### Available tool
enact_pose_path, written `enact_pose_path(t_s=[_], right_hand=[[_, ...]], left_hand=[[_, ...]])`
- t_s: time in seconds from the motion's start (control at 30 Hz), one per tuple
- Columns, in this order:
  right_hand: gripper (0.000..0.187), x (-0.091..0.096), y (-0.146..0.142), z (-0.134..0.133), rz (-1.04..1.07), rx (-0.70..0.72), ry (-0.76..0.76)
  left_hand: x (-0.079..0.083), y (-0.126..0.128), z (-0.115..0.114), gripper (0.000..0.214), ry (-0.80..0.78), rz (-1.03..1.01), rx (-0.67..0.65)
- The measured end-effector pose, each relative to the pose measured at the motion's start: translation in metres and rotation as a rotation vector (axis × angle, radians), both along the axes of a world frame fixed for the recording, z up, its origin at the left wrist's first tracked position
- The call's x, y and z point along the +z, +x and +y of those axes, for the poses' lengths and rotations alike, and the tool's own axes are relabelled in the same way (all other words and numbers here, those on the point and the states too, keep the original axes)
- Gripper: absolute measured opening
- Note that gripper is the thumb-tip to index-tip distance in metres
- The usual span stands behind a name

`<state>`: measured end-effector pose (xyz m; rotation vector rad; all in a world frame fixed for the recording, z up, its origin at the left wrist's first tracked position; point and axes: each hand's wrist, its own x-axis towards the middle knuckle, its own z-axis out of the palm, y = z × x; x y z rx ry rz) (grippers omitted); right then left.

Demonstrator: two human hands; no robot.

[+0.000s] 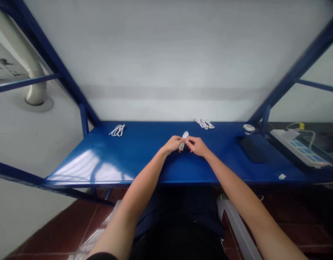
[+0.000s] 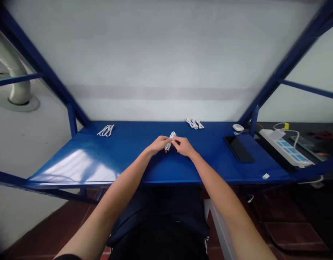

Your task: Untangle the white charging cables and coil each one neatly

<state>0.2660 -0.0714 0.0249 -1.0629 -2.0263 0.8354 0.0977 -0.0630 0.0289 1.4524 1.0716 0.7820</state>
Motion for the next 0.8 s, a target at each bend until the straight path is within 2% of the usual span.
enact_pose_path(t_s=[0.27,0.6,0.7,0.8], right_hand=[[0.025,0.001,0.001,-0.001,-0.089,0.001,0.119],[0.022,-0.008,-0.003,0.004,-0.025,-0.123,0.311],[0.021,-0.007,-0.004,0.003,0.014,-0.146,0.242],[0.023,-0.005,-0.002,0.004,0.096,-0.133,0.005]], left_hand=[[0.007,-0.004,-0.002,0.034,-0.163,0.000,-0.036],[-0.003,0.003,0.002,0.032,-0.082,-0.033,0.107],[-0.004,0.003,0.002,0.034,-0.051,-0.020,0.114],[-0.005,0.003,0.002,0.035,-0.032,-0.018,0.101]])
